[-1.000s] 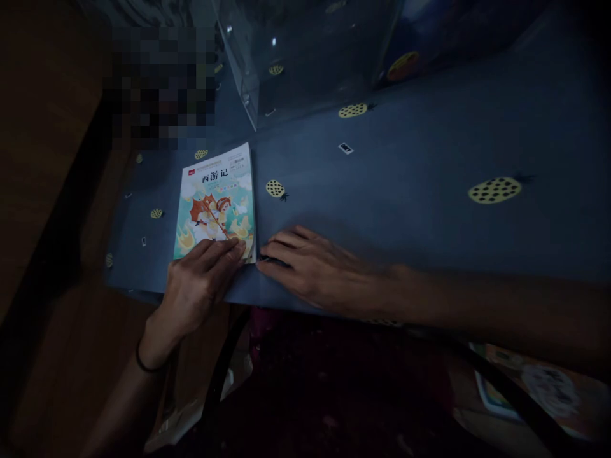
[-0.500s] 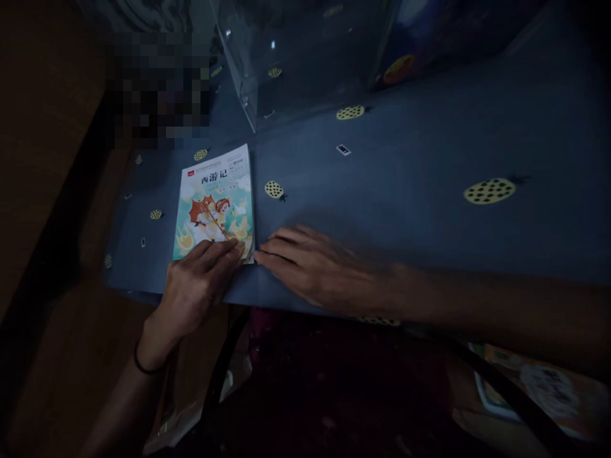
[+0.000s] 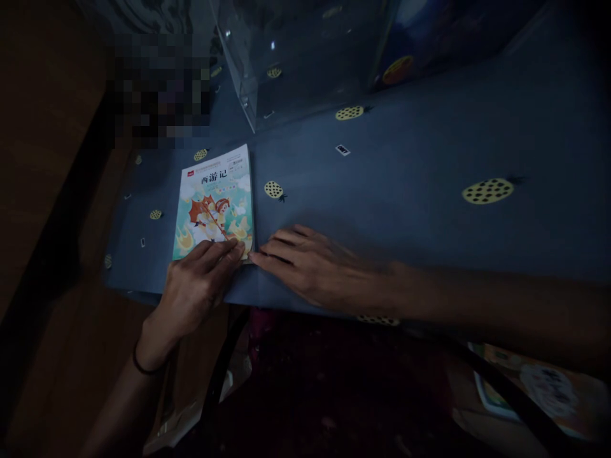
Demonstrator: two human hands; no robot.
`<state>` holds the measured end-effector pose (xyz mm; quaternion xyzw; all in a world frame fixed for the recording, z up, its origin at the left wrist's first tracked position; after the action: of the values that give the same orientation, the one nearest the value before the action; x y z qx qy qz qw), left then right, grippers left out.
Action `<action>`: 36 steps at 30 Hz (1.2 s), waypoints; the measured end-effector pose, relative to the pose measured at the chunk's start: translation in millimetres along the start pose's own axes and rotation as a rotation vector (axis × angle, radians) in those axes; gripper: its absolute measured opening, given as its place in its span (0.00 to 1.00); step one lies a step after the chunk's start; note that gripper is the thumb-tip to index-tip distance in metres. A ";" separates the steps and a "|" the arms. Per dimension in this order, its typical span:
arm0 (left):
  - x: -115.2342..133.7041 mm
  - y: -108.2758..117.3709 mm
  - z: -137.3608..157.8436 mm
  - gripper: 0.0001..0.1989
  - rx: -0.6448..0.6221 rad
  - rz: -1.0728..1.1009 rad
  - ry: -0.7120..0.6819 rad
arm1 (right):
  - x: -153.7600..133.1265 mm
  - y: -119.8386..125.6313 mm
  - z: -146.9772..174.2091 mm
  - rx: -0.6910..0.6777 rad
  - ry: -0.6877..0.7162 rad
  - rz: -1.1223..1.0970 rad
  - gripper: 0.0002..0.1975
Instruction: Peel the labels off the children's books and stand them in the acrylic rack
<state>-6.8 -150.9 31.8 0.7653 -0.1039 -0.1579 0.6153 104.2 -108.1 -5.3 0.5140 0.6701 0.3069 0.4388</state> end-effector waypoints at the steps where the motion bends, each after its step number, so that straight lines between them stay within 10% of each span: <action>1: -0.3 -0.5 0.1 0.14 -0.004 -0.006 0.003 | 0.4 0.0 0.0 -0.010 -0.005 -0.008 0.20; 36: -0.8 -8.5 19.2 0.22 -0.003 0.210 0.085 | -2.9 -5.9 -3.0 0.055 0.007 0.180 0.15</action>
<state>-15.0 -166.2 19.9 0.7554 -0.1573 -0.0601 0.6333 99.3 -112.5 -8.4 0.5829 0.6310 0.3285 0.3927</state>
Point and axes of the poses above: each hand's wrist, its own z-axis away from the middle knuckle, its own y-axis out of the back of the hand, x = y × z, the point moved 8 cm from there along -z, towards the middle knuckle, and after that the axes turned 7 degrees about y, right-handed, at the moved point
